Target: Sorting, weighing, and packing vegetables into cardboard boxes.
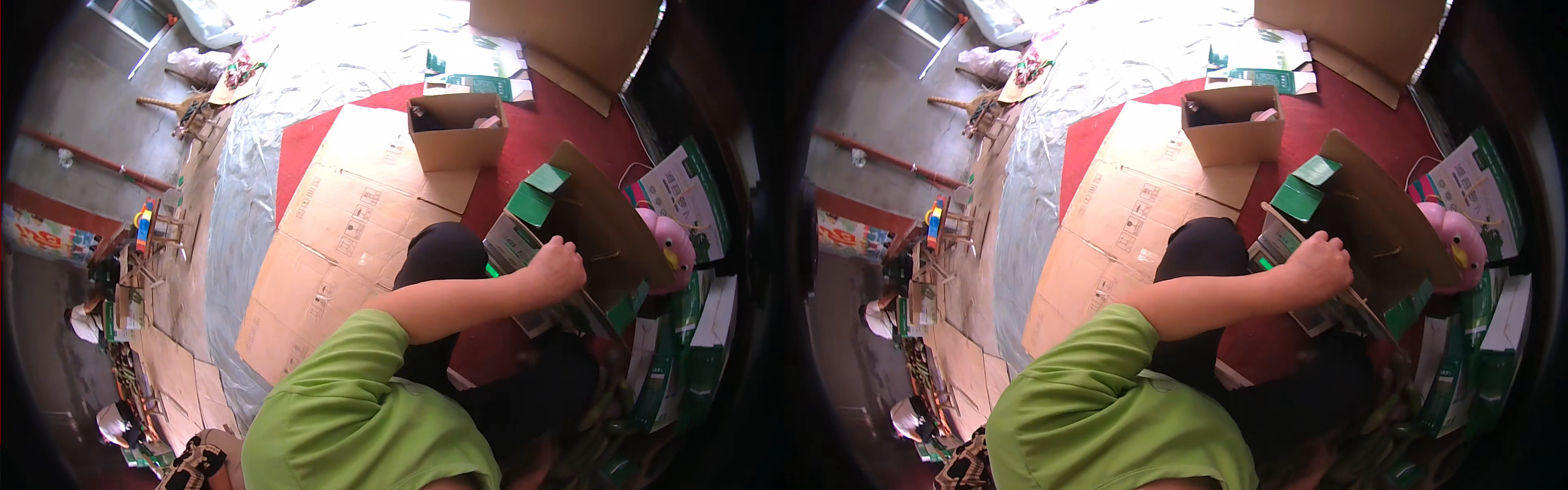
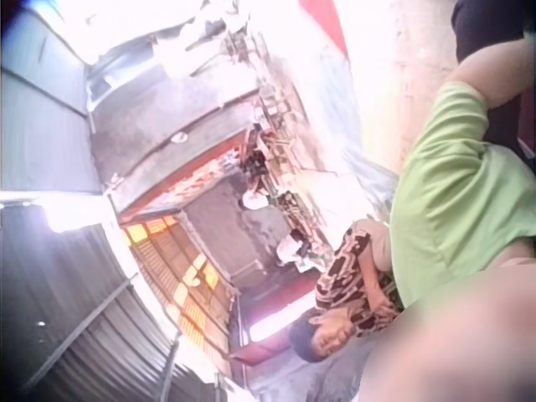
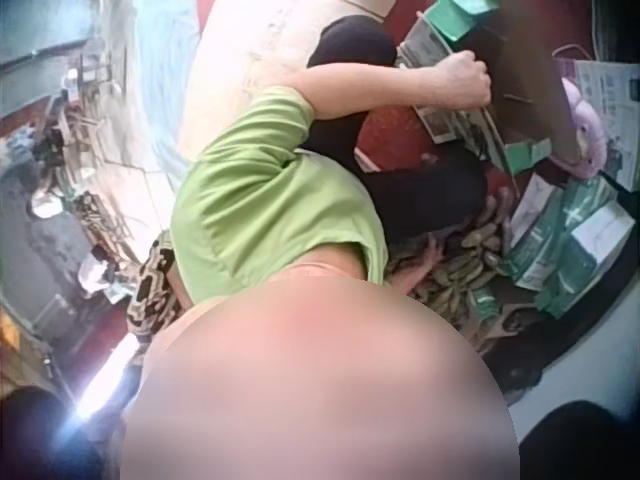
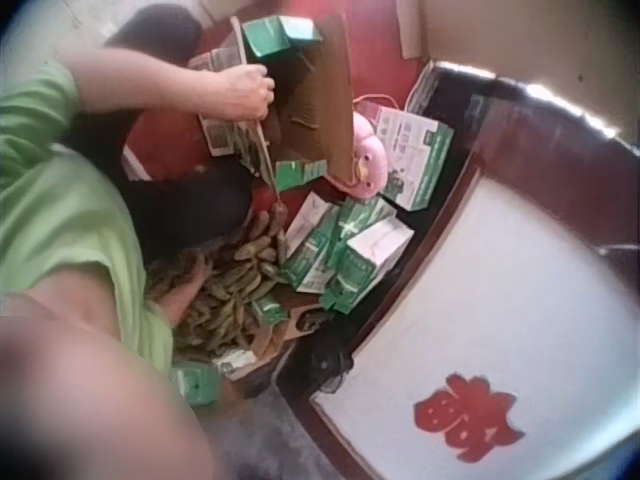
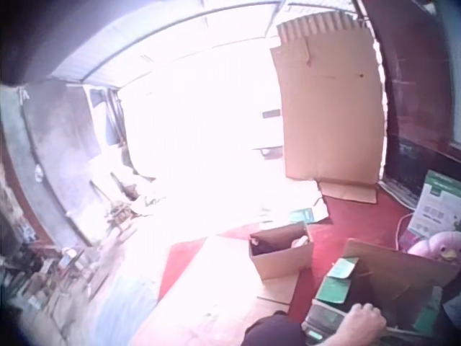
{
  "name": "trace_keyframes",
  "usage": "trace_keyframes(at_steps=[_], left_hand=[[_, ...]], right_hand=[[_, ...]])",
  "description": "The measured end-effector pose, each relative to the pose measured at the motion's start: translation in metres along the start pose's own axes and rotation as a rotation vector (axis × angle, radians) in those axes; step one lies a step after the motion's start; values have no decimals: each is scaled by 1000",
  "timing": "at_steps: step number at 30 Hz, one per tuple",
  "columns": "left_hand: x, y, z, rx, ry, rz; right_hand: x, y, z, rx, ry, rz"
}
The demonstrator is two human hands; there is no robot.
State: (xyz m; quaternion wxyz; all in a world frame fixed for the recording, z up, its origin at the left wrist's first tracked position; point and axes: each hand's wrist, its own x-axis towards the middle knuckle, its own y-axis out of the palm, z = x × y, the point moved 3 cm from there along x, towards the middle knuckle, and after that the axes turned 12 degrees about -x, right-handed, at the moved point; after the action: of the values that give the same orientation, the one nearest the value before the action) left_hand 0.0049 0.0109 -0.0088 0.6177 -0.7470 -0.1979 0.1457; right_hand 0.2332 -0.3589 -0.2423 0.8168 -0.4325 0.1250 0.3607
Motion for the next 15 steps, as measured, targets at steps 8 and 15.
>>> trace_keyframes(at_steps=[8,15], left_hand=[[10,-7,-5,-131,84,-13],[8,-4,-1,-123,57,-7]], right_hand=[[-86,-133,238,-381,-458,-311],[-70,-41,443,-689,-865,-33]])
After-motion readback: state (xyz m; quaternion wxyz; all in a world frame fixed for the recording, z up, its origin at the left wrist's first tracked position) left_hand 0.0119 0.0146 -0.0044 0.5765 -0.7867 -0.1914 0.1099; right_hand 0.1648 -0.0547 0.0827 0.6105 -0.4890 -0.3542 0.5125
